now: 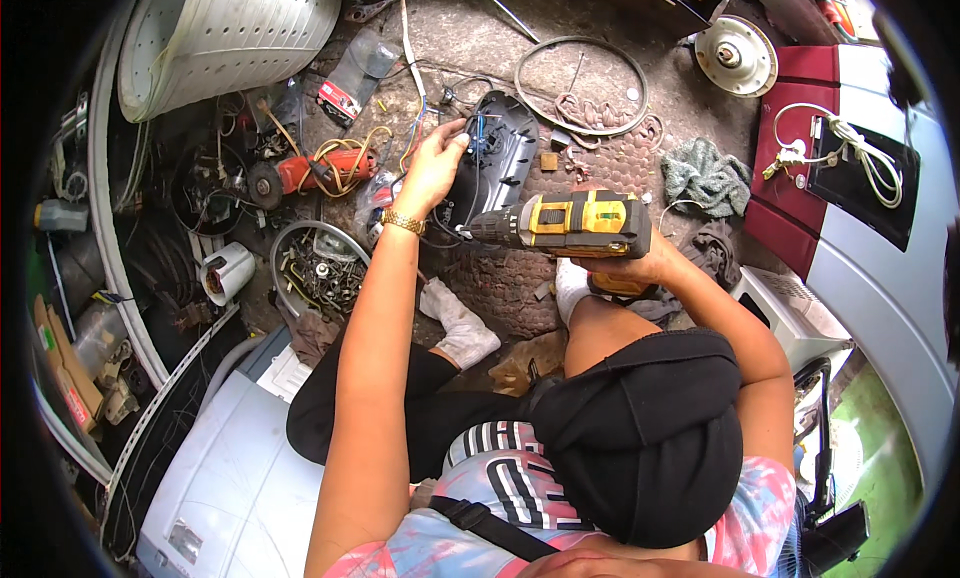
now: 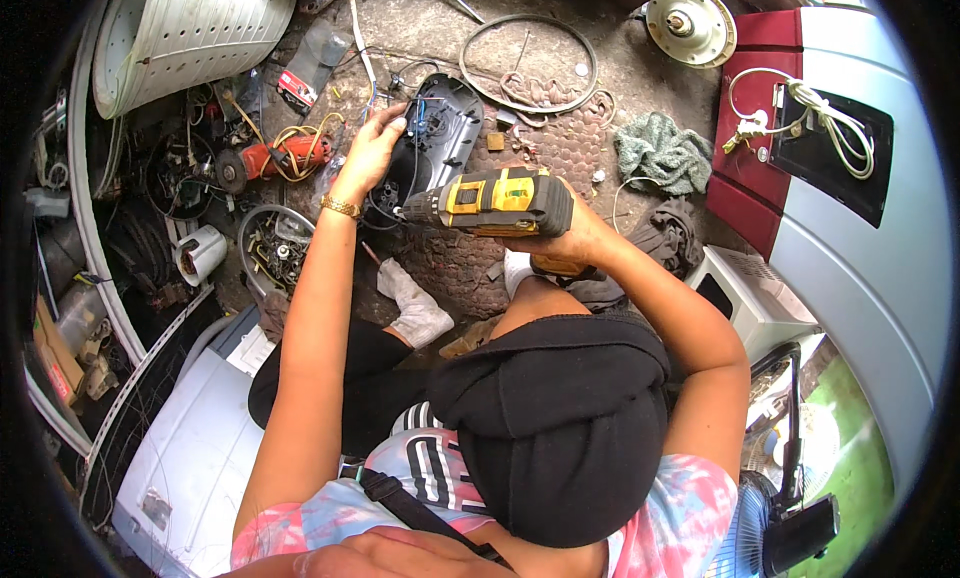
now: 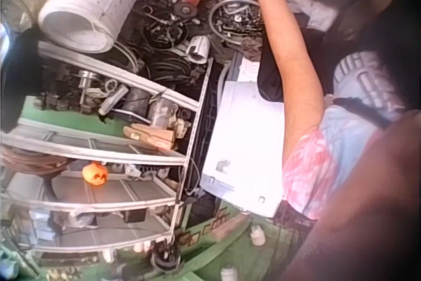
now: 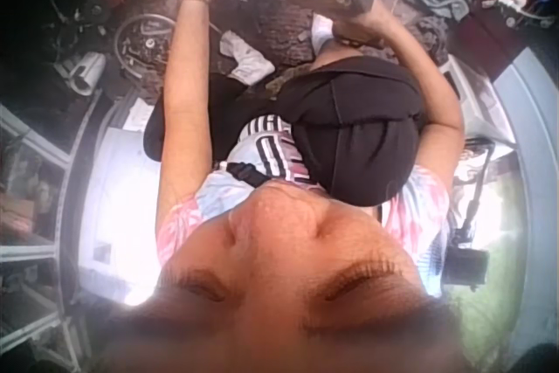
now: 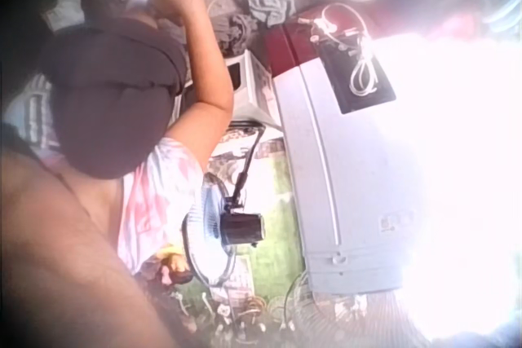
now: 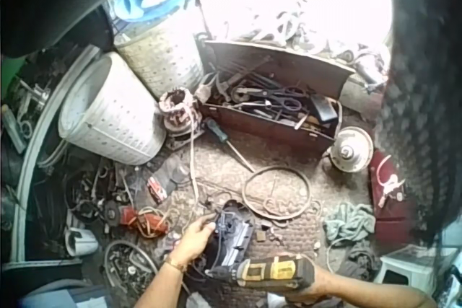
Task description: The person sets aside an angle grinder, sorts fan blades and grilles, and works on a fan housing by driving screws with a power drill and cutting wires with scissors.
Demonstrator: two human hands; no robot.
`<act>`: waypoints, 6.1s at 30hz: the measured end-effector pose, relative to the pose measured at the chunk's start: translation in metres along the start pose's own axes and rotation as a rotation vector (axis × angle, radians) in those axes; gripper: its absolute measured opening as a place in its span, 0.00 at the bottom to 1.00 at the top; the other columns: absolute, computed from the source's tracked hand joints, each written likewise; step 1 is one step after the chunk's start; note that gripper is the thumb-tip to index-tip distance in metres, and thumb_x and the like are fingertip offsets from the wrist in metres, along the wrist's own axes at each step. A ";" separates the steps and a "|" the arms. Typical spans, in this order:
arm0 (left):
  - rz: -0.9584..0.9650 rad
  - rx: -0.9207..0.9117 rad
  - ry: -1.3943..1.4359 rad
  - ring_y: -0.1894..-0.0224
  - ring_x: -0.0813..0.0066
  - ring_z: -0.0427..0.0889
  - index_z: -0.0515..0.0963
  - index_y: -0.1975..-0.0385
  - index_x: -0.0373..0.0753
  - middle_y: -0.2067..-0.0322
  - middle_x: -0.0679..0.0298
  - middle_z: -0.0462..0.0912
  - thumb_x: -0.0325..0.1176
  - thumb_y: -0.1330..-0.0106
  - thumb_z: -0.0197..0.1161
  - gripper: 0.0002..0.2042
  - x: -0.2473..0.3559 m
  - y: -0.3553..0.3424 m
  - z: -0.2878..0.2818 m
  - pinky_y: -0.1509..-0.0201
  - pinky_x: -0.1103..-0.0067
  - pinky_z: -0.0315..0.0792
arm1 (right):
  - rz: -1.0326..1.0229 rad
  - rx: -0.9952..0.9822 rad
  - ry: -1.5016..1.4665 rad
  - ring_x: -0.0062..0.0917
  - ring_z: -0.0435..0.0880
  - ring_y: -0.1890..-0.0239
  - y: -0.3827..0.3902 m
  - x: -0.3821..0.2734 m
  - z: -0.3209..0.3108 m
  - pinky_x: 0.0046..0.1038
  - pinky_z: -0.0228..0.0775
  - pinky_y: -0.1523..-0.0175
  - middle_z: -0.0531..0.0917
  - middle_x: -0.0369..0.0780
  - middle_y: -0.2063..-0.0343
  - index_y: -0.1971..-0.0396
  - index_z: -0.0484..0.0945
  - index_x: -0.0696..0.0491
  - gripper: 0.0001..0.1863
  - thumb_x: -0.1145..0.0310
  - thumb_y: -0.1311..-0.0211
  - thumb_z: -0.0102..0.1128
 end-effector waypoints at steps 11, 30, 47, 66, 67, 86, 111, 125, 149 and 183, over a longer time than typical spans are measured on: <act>0.022 0.059 0.050 0.45 0.68 0.82 0.73 0.37 0.35 0.49 0.50 0.84 0.37 0.27 0.58 0.21 -0.009 0.003 0.002 0.39 0.74 0.72 | 0.083 -0.110 -0.018 0.24 0.83 0.51 -0.023 -0.032 0.004 0.28 0.75 0.42 0.85 0.39 0.53 0.48 0.79 0.54 0.27 0.72 0.52 0.76; 0.399 -0.013 -0.243 0.41 0.67 0.77 0.78 0.42 0.42 0.41 0.58 0.77 0.32 0.29 0.60 0.16 0.030 0.007 0.000 0.36 0.73 0.70 | 0.006 0.092 0.020 0.28 0.85 0.57 0.019 -0.003 -0.021 0.30 0.78 0.48 0.86 0.39 0.59 0.52 0.82 0.52 0.21 0.70 0.47 0.76; 0.387 -0.039 -0.384 0.51 0.58 0.81 0.81 0.58 0.37 0.53 0.58 0.79 0.35 0.29 0.61 0.09 0.041 -0.007 -0.021 0.48 0.69 0.74 | 0.533 0.157 -0.569 0.22 0.83 0.56 0.014 0.029 -0.051 0.25 0.77 0.49 0.86 0.37 0.57 0.48 0.80 0.56 0.23 0.73 0.44 0.75; 0.263 -0.149 -0.577 0.54 0.49 0.82 0.81 0.59 0.35 0.60 0.50 0.85 0.36 0.30 0.60 0.11 0.044 -0.015 -0.016 0.48 0.64 0.75 | -0.040 -0.004 -0.057 0.25 0.80 0.48 -0.003 0.015 0.005 0.30 0.69 0.36 0.83 0.40 0.50 0.44 0.76 0.56 0.35 0.71 0.56 0.80; 0.254 -0.158 -0.589 0.54 0.49 0.83 0.82 0.59 0.35 0.59 0.50 0.85 0.36 0.30 0.60 0.11 0.045 -0.015 -0.015 0.48 0.64 0.75 | -0.046 -0.011 -0.027 0.25 0.80 0.48 -0.004 0.014 0.005 0.30 0.70 0.36 0.83 0.40 0.50 0.45 0.77 0.56 0.34 0.71 0.55 0.80; 0.195 -0.036 -0.596 0.58 0.56 0.86 0.85 0.60 0.40 0.64 0.57 0.88 0.41 0.32 0.61 0.12 0.045 -0.021 -0.021 0.52 0.66 0.77 | 0.236 -0.059 -0.188 0.23 0.81 0.51 -0.033 -0.029 0.006 0.29 0.75 0.44 0.83 0.38 0.52 0.43 0.75 0.53 0.32 0.70 0.50 0.77; 0.397 -0.347 -1.123 0.52 0.56 0.78 0.83 0.67 0.39 0.60 0.55 0.79 0.41 0.42 0.69 0.12 0.111 0.055 -0.015 0.44 0.65 0.69 | 0.203 0.498 0.440 0.41 0.79 0.44 0.042 0.041 -0.055 0.38 0.71 0.42 0.78 0.45 0.46 0.36 0.66 0.47 0.42 0.77 0.55 0.73; 0.461 -0.493 -1.363 0.55 0.65 0.79 0.85 0.70 0.43 0.66 0.64 0.81 0.44 0.46 0.73 0.12 0.110 0.074 -0.014 0.49 0.67 0.67 | 0.316 0.464 0.898 0.44 0.73 0.41 0.034 0.122 -0.024 0.42 0.64 0.43 0.70 0.47 0.38 0.31 0.63 0.40 0.50 0.80 0.60 0.69; 0.333 0.459 -0.614 0.53 0.60 0.80 0.85 0.61 0.41 0.59 0.57 0.83 0.40 0.35 0.67 0.11 0.030 -0.020 -0.197 0.44 0.66 0.71 | 0.320 0.550 0.941 0.47 0.69 0.38 0.033 0.099 -0.016 0.47 0.57 0.33 0.66 0.48 0.35 0.34 0.67 0.44 0.41 0.78 0.55 0.60; -0.066 -0.251 0.111 0.78 0.89 0.62 0.80 0.53 0.38 0.79 0.77 0.67 0.28 0.25 0.52 0.10 0.075 0.043 -0.003 0.75 0.85 0.61 | -0.269 0.127 0.335 0.39 0.80 0.58 -0.054 0.004 0.038 0.39 0.71 0.51 0.81 0.41 0.62 0.61 0.80 0.51 0.11 0.63 0.39 0.66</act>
Point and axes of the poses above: each hand's wrist, its own y-axis away from the middle knuckle, its own z-axis out of the palm, x = y × z, the point moved 3 cm from there along -y, towards the middle knuckle
